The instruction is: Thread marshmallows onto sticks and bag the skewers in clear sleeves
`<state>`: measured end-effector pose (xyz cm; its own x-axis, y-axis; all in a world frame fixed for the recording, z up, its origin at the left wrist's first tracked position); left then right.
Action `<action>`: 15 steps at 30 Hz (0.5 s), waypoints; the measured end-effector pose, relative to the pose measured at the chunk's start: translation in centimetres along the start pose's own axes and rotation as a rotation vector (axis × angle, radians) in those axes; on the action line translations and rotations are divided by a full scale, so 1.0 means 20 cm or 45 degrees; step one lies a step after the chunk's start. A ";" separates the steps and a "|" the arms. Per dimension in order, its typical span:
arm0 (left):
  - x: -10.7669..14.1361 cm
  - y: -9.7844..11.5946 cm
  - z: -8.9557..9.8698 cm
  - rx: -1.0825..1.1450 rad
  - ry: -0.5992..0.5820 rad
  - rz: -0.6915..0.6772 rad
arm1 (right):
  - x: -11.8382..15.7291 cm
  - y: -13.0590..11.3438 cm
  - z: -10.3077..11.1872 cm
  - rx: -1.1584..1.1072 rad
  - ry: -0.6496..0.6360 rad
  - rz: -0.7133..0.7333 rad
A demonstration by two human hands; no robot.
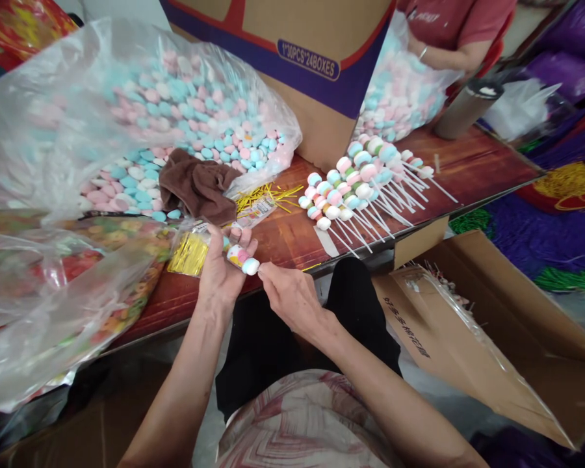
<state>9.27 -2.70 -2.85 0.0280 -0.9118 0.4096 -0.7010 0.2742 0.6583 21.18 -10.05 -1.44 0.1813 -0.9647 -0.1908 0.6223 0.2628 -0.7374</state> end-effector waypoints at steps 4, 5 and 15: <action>0.01 -0.02 -0.01 0.036 -0.013 -0.119 | 0.01 0.01 -0.05 0.144 0.147 0.024; 0.01 -0.03 -0.02 0.029 -0.030 -0.135 | 0.01 0.00 -0.06 0.193 0.185 0.037; 0.03 -0.05 -0.01 -0.005 -0.048 -0.140 | -0.01 -0.01 -0.09 0.095 0.341 0.065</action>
Point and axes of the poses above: each hand's wrist, its own x-axis away from the middle knuckle, its own z-axis out of the back of the hand, y = z × x, the point moved 3 cm from there along -x, towards the middle knuckle, and after that the axes turned 5 degrees about -x, right-handed, at the moved point
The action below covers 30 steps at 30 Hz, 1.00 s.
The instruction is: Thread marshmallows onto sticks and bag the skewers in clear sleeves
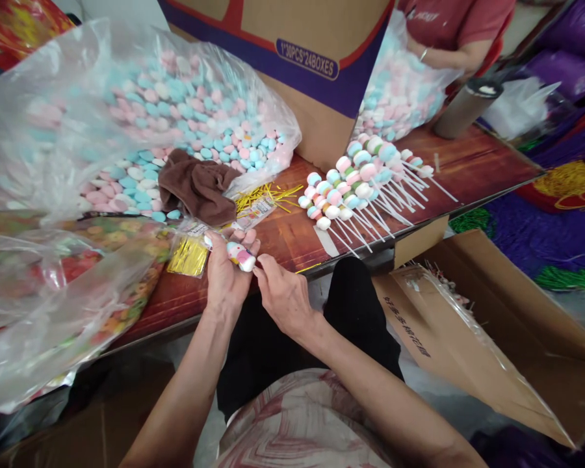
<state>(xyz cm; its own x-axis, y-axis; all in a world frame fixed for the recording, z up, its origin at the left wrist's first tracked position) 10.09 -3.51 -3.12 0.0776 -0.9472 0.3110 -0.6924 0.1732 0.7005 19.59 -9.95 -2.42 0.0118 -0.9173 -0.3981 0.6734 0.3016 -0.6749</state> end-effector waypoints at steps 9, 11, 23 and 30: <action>0.00 -0.02 -0.03 -0.047 -0.083 0.019 | 0.04 0.01 -0.03 0.090 0.040 0.123; 0.00 -0.03 -0.03 -0.090 -0.133 0.074 | 0.03 0.01 -0.03 0.119 0.027 0.107; 0.03 0.00 -0.05 -0.091 -0.092 0.282 | -0.03 0.01 0.03 0.083 0.006 -0.091; 0.06 0.00 -0.04 -0.080 -0.092 0.394 | -0.06 0.02 0.06 0.155 0.096 -0.129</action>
Point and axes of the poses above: each hand's wrist, its own x-axis away from the middle knuckle, its own z-axis out of the back of the hand, y = z × x, the point moved 3 cm from there along -x, towards the middle knuckle, and after that the axes turned 5 degrees about -x, right-handed, at the moved point
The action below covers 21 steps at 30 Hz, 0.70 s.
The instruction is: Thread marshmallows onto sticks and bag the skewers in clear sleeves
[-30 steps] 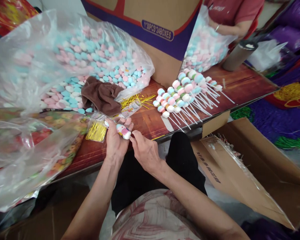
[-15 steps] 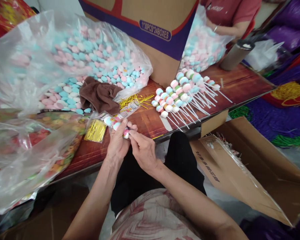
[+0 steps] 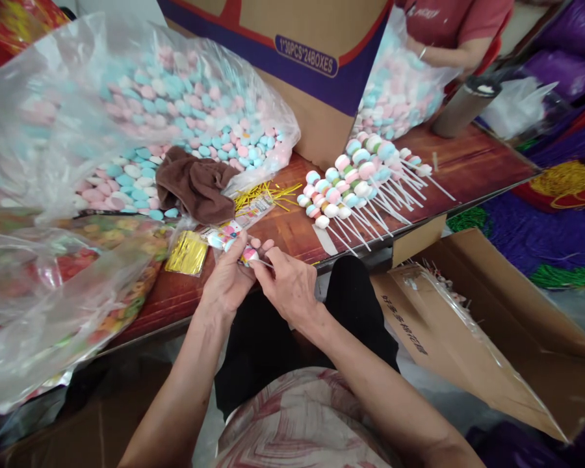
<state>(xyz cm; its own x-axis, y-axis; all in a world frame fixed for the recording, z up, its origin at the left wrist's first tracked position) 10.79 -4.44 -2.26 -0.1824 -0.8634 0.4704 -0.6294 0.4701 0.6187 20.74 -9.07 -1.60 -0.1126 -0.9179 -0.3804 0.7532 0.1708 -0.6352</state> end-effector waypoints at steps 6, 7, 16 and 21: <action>0.00 -0.05 -0.01 0.004 0.043 -0.020 | -0.01 0.00 -0.05 0.199 0.058 0.059; 0.00 -0.05 -0.01 -0.003 0.049 -0.020 | -0.01 0.00 -0.06 0.195 0.050 0.054; 0.00 -0.02 0.02 -0.096 -0.089 -0.145 | -0.04 0.03 -0.01 -0.498 -0.154 -0.188; 0.04 -0.04 0.09 -0.393 0.074 -0.517 | -0.05 0.08 0.00 -0.966 -0.145 -0.483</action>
Point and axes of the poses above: each hand's wrist, its own x-axis away from the middle knuckle, its own z-axis out of the back of the hand, y = z × x, the point moved 3 cm from there along -x, towards the middle knuckle, and after that the axes turned 5 degrees about -x, right-handed, at the moved point
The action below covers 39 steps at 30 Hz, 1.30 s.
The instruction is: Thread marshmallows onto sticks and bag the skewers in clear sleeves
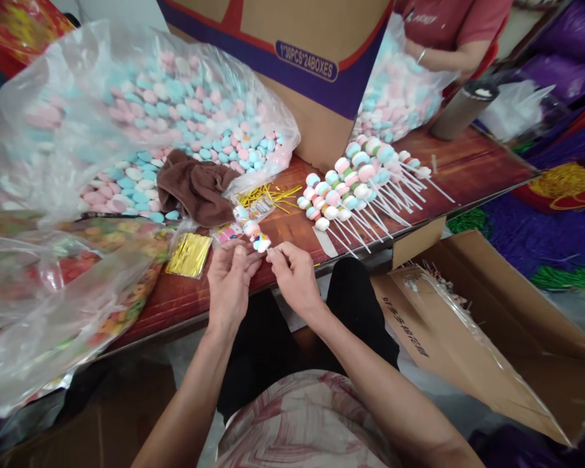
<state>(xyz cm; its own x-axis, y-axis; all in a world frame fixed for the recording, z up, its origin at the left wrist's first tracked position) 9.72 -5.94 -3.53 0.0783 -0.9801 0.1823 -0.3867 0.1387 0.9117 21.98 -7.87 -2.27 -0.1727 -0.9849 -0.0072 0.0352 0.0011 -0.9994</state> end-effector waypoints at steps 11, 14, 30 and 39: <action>-0.08 -0.04 0.05 -0.499 -0.044 -0.403 | 0.00 0.01 0.00 -0.442 -0.038 -0.276; -0.07 -0.02 0.05 -0.650 -0.049 -0.506 | -0.01 0.00 0.01 -0.471 -0.062 -0.295; -0.08 0.02 0.03 -0.868 -0.116 -0.577 | -0.01 0.01 0.01 -0.314 -0.095 -0.187; -0.05 0.05 0.01 -1.138 -0.054 -0.764 | -0.01 -0.01 -0.01 0.099 0.021 -0.020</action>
<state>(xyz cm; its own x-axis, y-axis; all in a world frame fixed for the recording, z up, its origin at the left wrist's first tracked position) 9.01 -4.80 -2.81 -0.0069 -0.9244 -0.3813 0.5172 -0.3297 0.7898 21.82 -7.67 -2.03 -0.1897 -0.9818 0.0075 0.1089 -0.0287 -0.9936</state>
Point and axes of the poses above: each hand's wrist, its own x-axis away from the middle knuckle, its own z-axis out of the back of the hand, y = z × x, the point moved 3 cm from there along -x, towards the middle knuckle, and after that the axes turned 5 degrees about -x, right-handed, at the moved point
